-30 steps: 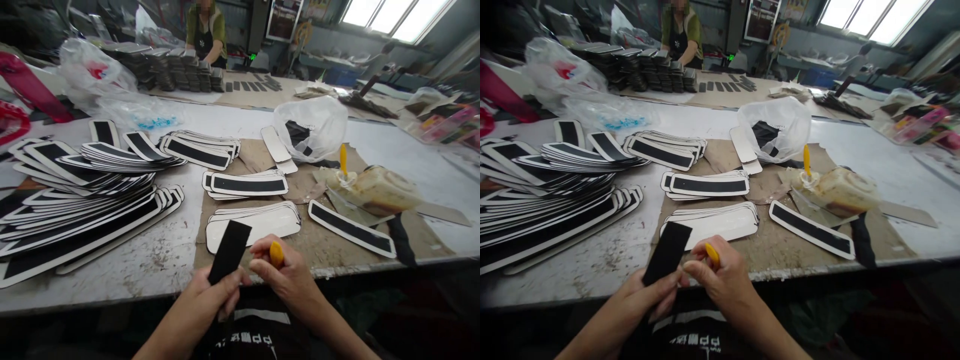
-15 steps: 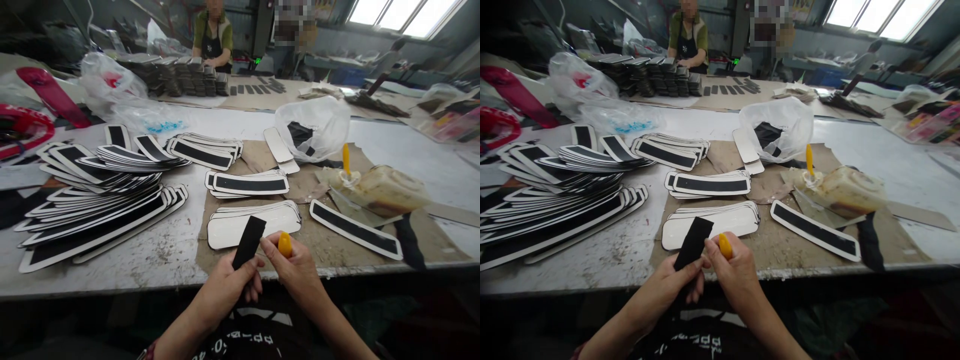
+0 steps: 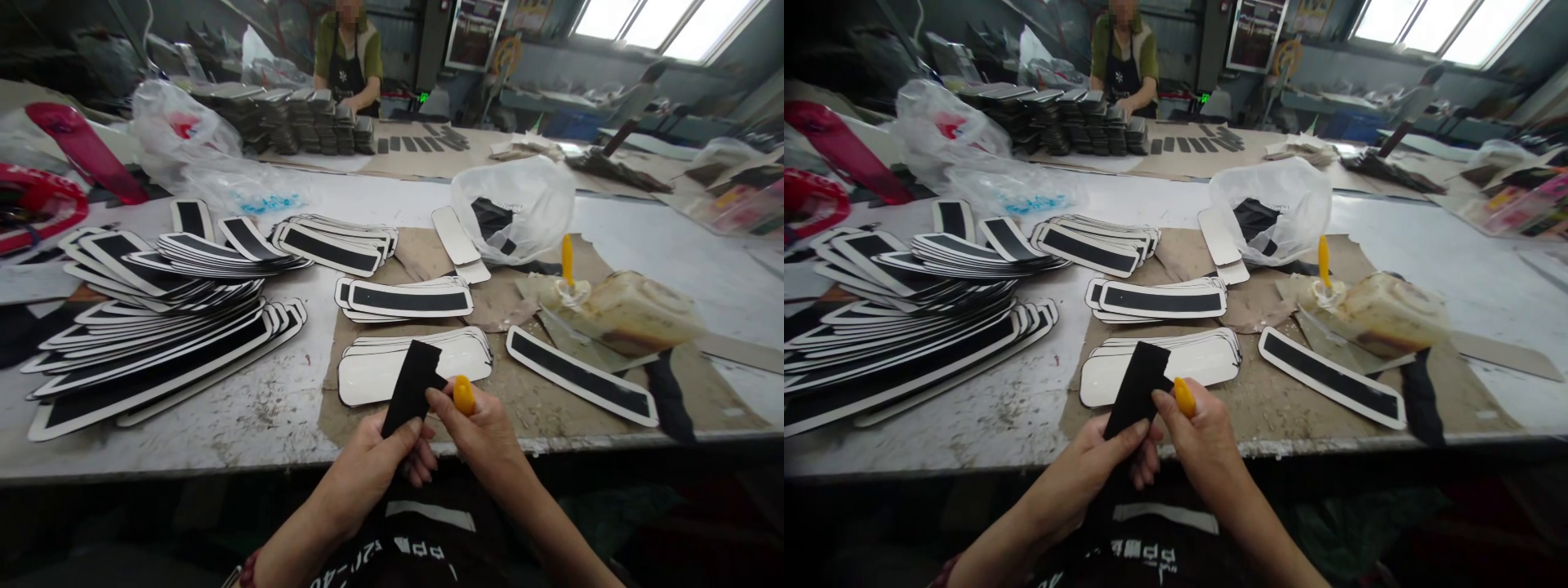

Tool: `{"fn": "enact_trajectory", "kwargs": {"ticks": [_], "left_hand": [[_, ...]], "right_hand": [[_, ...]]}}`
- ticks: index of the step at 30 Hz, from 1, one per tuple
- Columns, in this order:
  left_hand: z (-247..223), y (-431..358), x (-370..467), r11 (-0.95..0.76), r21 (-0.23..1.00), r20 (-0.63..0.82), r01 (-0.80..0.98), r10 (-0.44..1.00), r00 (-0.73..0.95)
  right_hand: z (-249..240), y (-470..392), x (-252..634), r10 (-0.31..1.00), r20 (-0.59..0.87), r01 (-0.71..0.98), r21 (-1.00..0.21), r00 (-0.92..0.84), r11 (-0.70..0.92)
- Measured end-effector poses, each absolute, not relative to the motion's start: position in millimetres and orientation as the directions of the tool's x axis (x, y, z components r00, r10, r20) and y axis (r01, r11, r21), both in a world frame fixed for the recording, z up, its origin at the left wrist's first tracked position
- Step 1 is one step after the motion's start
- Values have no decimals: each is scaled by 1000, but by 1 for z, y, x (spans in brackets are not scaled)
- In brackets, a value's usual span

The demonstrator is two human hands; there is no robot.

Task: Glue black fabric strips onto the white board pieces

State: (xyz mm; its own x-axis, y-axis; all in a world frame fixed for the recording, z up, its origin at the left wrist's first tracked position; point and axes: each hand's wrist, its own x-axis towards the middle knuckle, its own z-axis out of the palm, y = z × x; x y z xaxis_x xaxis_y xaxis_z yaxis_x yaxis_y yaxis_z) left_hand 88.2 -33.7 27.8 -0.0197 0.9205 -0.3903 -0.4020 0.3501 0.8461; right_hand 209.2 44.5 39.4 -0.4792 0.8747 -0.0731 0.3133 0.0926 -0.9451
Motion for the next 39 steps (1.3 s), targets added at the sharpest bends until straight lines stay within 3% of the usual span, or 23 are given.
{"fn": "enact_trajectory", "kwargs": {"ticks": [4,9,12,19,21,23,25,27,29,32,39], "left_hand": [[30,-32,91,297,846,-353,-442,934,-48],[23,-36,95,333,857,-381,-394,923,-50],[13,-41,102,338,874,-372,-349,928,-33],[-3,-61,97,368,880,-376,-301,926,32],[-3,-71,82,401,859,-449,-319,889,-91],[-3,-79,64,393,829,-524,-398,796,-304],[-3,-80,47,327,813,-557,-481,678,-480],[-4,-76,32,265,824,-540,-500,634,-554],[-6,-67,22,254,839,-518,-480,642,-565],[-10,-54,13,301,857,-501,-419,677,-538],[-14,-42,2,394,862,-506,-319,711,-489]], "right_hand": [[41,41,205,856,-164,268,-963,-490,-30],[37,50,217,955,-147,242,-967,-256,-84],[36,56,222,978,-145,95,-987,-149,-132],[72,77,227,994,45,-200,-979,-100,24],[82,90,238,993,63,-98,-994,-101,53],[86,102,247,983,21,185,-981,-183,56],[85,110,245,937,-68,477,-872,-343,112],[80,112,227,819,-156,605,-752,-552,264],[75,110,198,639,-219,579,-691,-737,431],[68,108,151,444,-302,526,-632,-843,569],[45,115,103,336,-421,519,-470,-843,714]]}}
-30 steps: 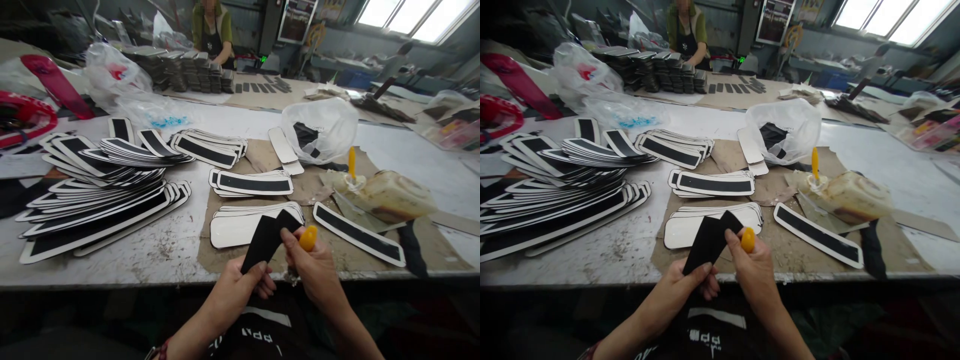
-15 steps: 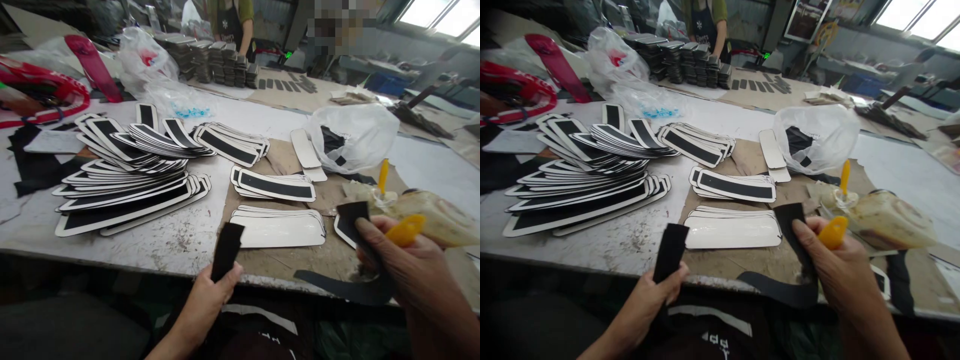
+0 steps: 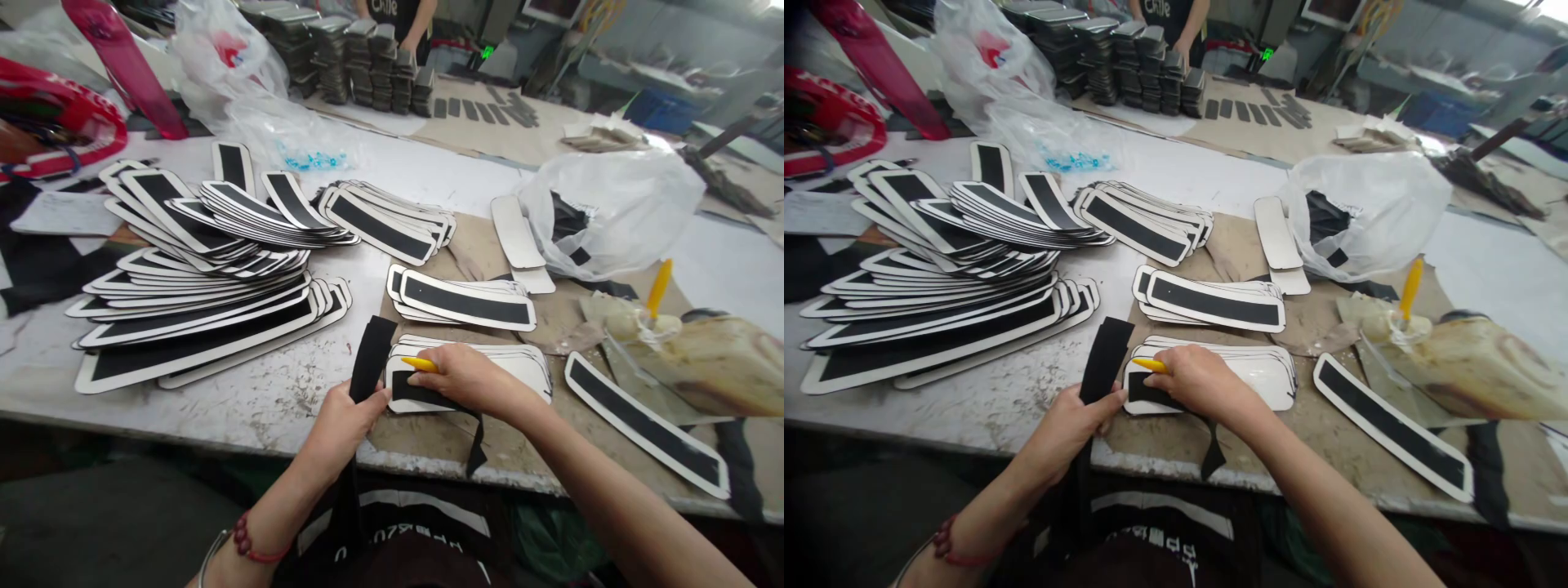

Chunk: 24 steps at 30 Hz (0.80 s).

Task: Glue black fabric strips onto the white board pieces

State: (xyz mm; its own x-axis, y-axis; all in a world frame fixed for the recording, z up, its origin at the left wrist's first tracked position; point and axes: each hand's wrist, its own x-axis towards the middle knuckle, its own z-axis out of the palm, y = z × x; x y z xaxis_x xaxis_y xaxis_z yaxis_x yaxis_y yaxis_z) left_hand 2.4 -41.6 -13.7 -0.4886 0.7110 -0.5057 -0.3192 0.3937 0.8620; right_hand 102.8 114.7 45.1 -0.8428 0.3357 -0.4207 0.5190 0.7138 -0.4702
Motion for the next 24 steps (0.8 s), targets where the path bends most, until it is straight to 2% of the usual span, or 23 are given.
{"fn": "enact_trajectory", "kwargs": {"ticks": [4,7,18,24], "left_hand": [[-12,-40,1,411,852,-522,-324,701,-486],[-10,-38,1,413,847,-530,-335,696,-484],[-2,-29,2,453,838,-545,-303,673,-500],[-10,-24,5,448,855,-512,-262,643,-569]], "right_hand": [[38,114,98,352,-444,519,-342,-824,783],[39,112,97,364,-458,524,-292,-811,800],[34,112,97,360,-440,495,-244,-823,834],[36,110,97,391,-443,513,-195,-806,836]]}}
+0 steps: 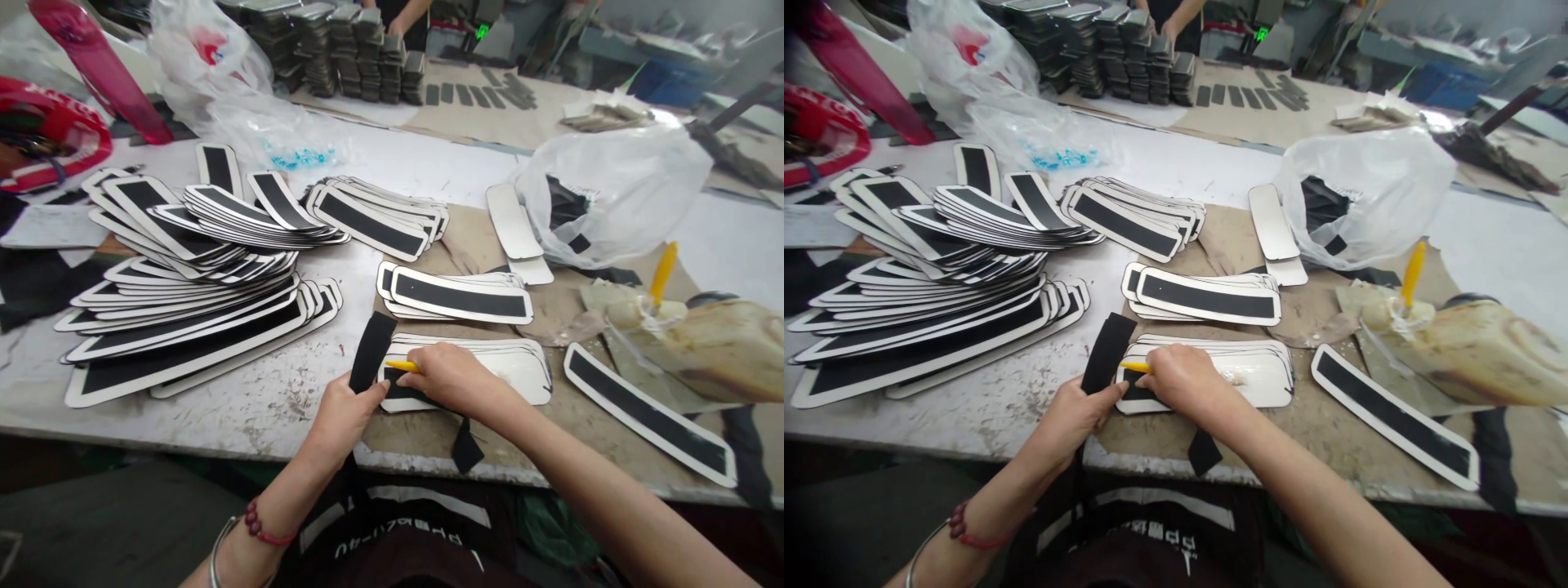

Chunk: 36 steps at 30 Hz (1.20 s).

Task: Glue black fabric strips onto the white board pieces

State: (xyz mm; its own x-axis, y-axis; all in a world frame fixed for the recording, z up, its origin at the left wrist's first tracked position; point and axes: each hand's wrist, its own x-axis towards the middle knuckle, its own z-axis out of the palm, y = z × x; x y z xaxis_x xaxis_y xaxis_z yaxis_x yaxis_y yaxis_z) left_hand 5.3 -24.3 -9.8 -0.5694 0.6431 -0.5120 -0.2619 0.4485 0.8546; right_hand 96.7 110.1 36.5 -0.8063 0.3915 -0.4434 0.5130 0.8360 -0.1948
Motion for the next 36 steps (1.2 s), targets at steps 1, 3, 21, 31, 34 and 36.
{"fn": "enact_trajectory", "kwargs": {"ticks": [1,3,21,31,34,36], "left_hand": [[-11,-24,6,452,852,-515,-263,635,-576],[-12,-24,6,450,850,-520,-274,629,-578],[-16,-23,8,554,811,-539,-190,580,-611],[-20,-22,6,613,767,-578,-188,532,-619],[-20,-23,5,622,761,-582,-185,527,-619],[-20,-23,5,623,761,-580,-182,526,-622]], "right_hand": [[39,111,101,400,-453,522,-183,-797,833],[45,116,118,416,-484,545,-160,-770,823],[45,147,210,835,-326,841,171,-443,513],[39,158,206,832,-347,844,166,-433,509],[40,159,205,826,-363,847,155,-430,509],[40,160,204,825,-371,848,154,-426,508]]}}
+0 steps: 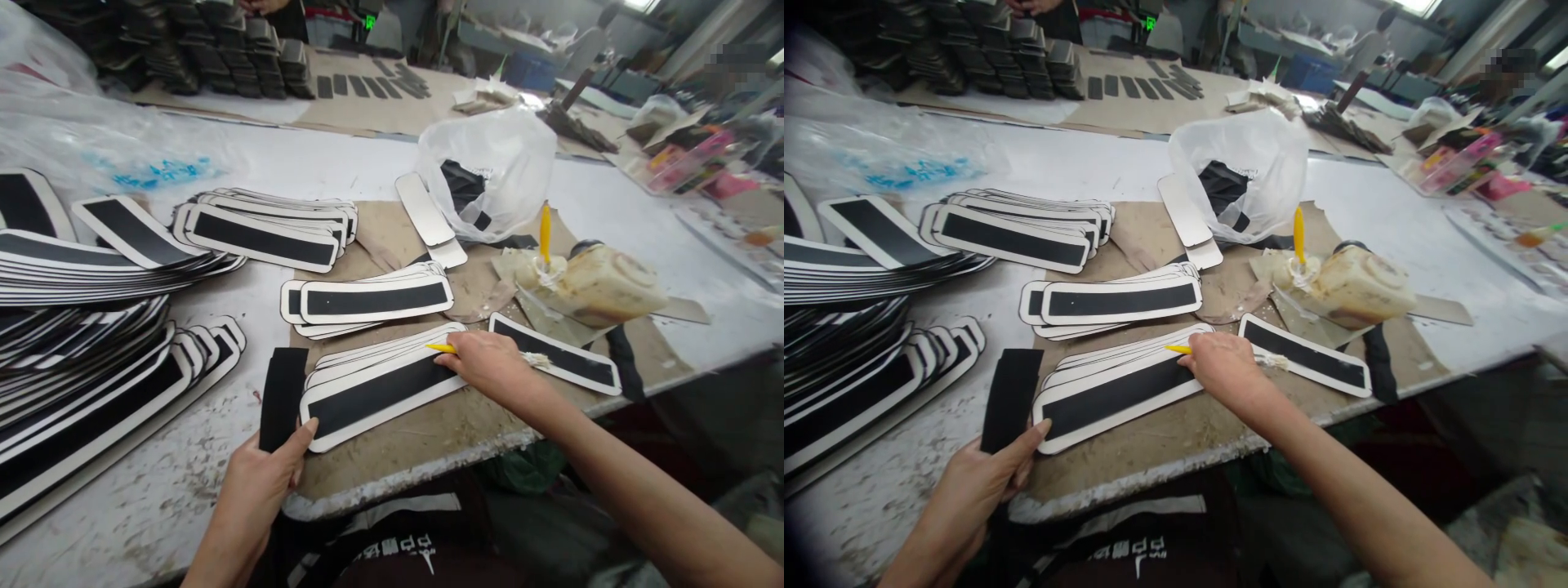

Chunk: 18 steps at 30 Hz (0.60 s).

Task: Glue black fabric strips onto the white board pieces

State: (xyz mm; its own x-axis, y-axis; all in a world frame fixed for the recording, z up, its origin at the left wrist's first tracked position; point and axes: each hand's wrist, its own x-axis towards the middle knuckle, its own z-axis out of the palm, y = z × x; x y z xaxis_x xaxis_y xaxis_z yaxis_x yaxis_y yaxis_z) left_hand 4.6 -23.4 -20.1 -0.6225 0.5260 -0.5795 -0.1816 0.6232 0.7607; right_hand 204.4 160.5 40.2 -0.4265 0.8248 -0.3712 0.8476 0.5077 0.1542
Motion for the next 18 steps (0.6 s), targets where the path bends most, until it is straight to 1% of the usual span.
{"fn": "enact_trajectory", "kwargs": {"ticks": [4,13,18], "left_hand": [[-19,-23,5,641,750,-581,-162,523,-623],[-19,-21,6,638,744,-604,-199,514,-609],[-26,-24,5,624,768,-556,-147,534,-637]], "right_hand": [[39,164,204,814,-392,843,150,-430,517],[41,168,203,793,-433,844,119,-430,523],[42,169,206,789,-436,850,95,-432,518]]}}
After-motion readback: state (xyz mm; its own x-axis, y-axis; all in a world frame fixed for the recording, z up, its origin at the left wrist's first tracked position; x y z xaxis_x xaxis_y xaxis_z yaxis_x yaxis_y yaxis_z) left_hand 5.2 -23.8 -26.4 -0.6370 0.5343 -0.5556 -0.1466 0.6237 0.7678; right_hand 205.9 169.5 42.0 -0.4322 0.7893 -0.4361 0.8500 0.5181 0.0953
